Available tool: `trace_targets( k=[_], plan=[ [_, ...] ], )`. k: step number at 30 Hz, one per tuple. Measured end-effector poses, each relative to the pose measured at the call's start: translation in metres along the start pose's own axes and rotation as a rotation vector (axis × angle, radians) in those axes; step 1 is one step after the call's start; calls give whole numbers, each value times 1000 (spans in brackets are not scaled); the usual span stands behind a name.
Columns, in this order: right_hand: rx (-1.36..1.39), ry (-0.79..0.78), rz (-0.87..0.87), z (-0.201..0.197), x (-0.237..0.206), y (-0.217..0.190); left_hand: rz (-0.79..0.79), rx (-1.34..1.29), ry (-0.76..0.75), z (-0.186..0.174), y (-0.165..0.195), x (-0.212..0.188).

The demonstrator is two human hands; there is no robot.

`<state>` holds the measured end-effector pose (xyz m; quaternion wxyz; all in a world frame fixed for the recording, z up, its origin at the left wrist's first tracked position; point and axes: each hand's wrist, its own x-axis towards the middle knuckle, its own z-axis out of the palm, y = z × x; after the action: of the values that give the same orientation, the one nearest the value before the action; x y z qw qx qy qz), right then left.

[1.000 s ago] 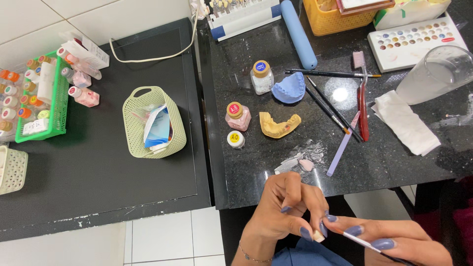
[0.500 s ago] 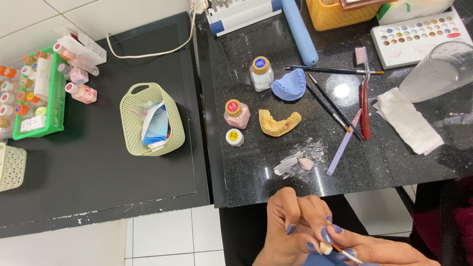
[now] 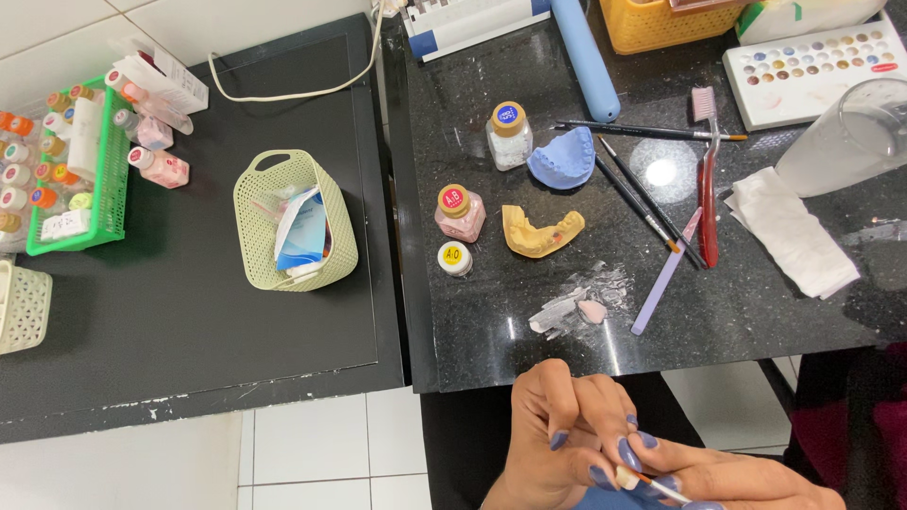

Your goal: The person holds a small denture tooth or crown in one hand and uses a fine brush to apply pink ceramic or acrylic material to it, dipping the brush into liquid and powder jars. They work over a bench with a dental impression, a plaster model of a dental arch, shade guides, and assorted brushes, occasionally wiping the brush on a tissue.

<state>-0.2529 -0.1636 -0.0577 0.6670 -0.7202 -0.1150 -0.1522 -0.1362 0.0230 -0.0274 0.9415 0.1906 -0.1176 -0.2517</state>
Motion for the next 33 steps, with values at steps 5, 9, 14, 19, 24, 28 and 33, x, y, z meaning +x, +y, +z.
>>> trace_targets(
  k=[5, 9, 14, 19, 24, 28, 33],
  plan=[
    [-70, 5, 30, 1, 0, -1, -1, 19, 0, 1, 2, 0],
    [-75, 57, 26, 7, -4, -3, -9, 7, 5, 1, 3, -1],
    [11, 147, 50, 17, -6, -4, -5, 16, 2, 0, 5, -1],
    [154, 112, 25, 15, -4, -4, 2, 41, -1, -1, 5, -2],
    [36, 162, 162, 15, -6, -10, -11, 29, 20, -3, 5, -3],
    [235, 116, 92, 11, -3, -6, -10, 33, 8, -3, 6, -3],
    [82, 171, 79, 14, -13, -2, -16, 52, 16, -3, 8, -3]
  ],
)
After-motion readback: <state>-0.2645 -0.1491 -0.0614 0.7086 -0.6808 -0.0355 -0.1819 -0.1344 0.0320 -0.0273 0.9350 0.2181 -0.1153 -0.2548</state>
